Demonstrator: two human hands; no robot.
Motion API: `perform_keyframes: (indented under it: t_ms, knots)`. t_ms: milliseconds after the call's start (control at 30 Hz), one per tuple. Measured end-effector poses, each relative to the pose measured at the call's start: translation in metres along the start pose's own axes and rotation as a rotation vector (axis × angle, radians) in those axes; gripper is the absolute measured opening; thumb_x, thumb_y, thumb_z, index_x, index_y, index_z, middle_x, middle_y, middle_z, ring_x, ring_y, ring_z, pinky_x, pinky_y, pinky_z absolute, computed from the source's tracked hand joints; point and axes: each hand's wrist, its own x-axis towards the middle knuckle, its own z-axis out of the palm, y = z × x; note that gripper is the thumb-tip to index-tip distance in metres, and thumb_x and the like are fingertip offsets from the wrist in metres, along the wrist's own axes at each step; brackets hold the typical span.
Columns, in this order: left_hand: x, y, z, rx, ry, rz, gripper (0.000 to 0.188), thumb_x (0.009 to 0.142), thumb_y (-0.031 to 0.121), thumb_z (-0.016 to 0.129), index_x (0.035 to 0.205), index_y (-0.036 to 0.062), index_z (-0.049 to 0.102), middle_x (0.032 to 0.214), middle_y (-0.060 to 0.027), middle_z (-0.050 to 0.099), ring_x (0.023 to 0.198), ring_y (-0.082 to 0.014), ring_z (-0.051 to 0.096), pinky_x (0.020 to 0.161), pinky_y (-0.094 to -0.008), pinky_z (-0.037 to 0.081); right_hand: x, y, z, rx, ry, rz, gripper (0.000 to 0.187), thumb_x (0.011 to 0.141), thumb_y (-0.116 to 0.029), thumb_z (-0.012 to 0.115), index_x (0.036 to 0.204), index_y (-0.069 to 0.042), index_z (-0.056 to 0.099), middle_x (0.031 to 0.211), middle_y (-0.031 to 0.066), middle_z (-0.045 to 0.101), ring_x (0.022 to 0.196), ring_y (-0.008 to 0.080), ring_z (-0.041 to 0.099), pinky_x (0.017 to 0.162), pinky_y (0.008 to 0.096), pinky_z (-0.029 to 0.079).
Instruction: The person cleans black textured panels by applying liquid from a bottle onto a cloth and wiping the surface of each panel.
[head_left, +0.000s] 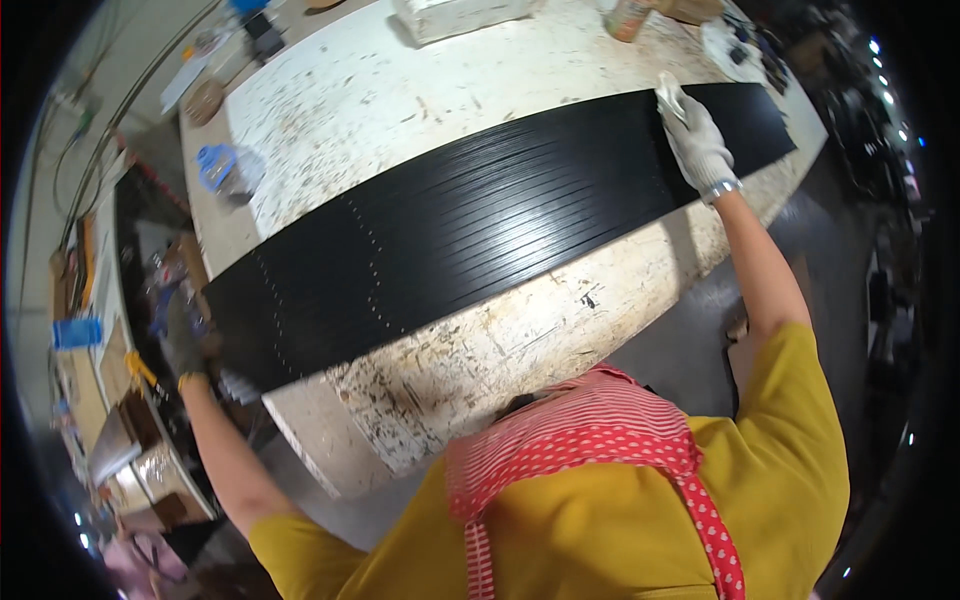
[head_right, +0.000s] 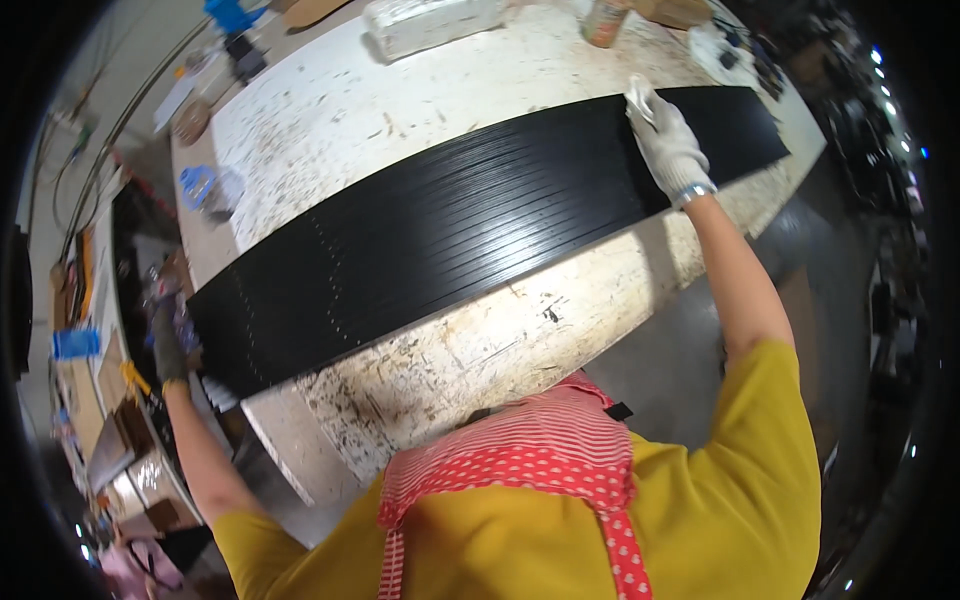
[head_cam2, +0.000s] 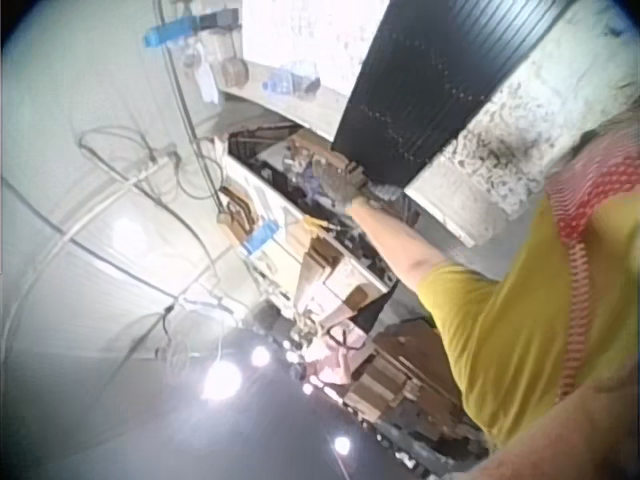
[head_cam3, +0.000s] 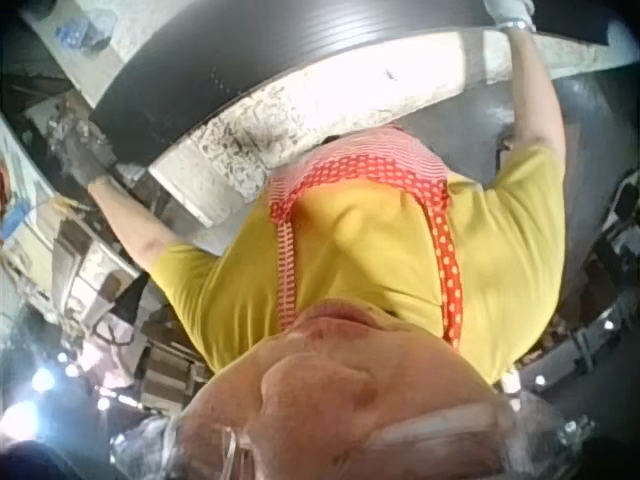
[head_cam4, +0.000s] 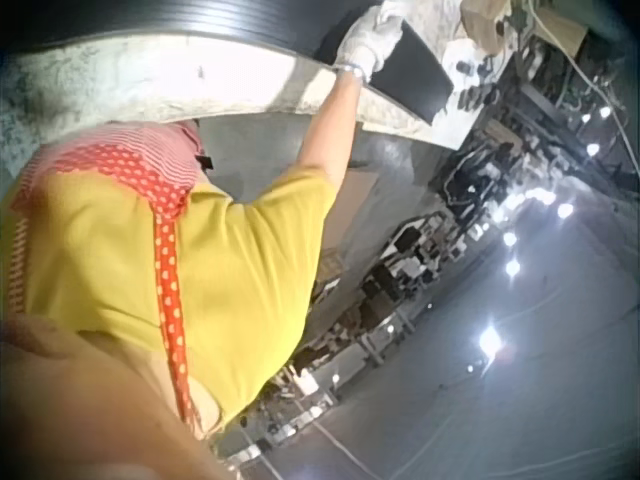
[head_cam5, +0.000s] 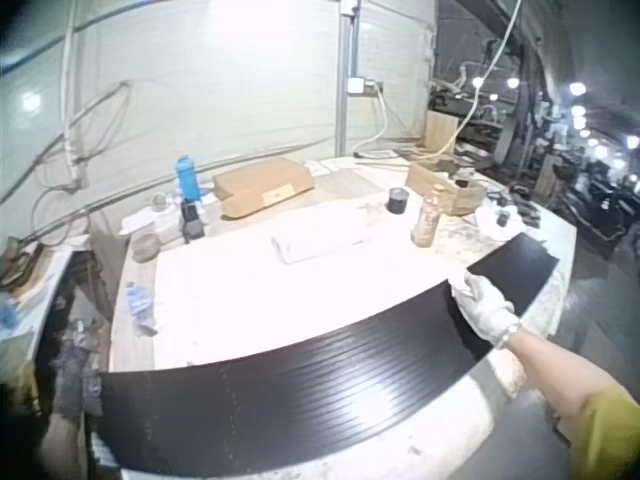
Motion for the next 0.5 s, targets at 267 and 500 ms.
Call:
perform_keyframes:
  t_ms: [267,500]
  knots:
    - [0.009,-0.087,-0.045,0.74,-0.244,0.54,0.057,0.108,0.044,0.027,0.151,0.007,0.036,0.149,-0.0125,0.046,0.141,-0.0226,0.037,0.12,-0.0391,0.023,0.015,-0.048,0.036,-0.367,-0.077,0.065,0.039,0.093,-0.039,0.057,0.108,-0.004,0.064,0.118,0.0255,0.062,0.111,0.0415,0.059,0.093,0.0485,0.048]
    - [0.018,-0.086,-0.005,0.221,-0.227,0.322,0.045,0.108,0.029,0.034,0.141,0.0025,0.048,0.141,-0.0128,0.053,0.132,-0.0227,0.047,0.116,-0.0354,0.029,-0.001,-0.101,0.111,-0.172,-0.09,-0.28,0.024,0.102,-0.017,0.041,0.1,-0.003,0.06,0.081,0.0196,0.065,0.074,0.0352,0.066,0.068,0.0458,0.054]
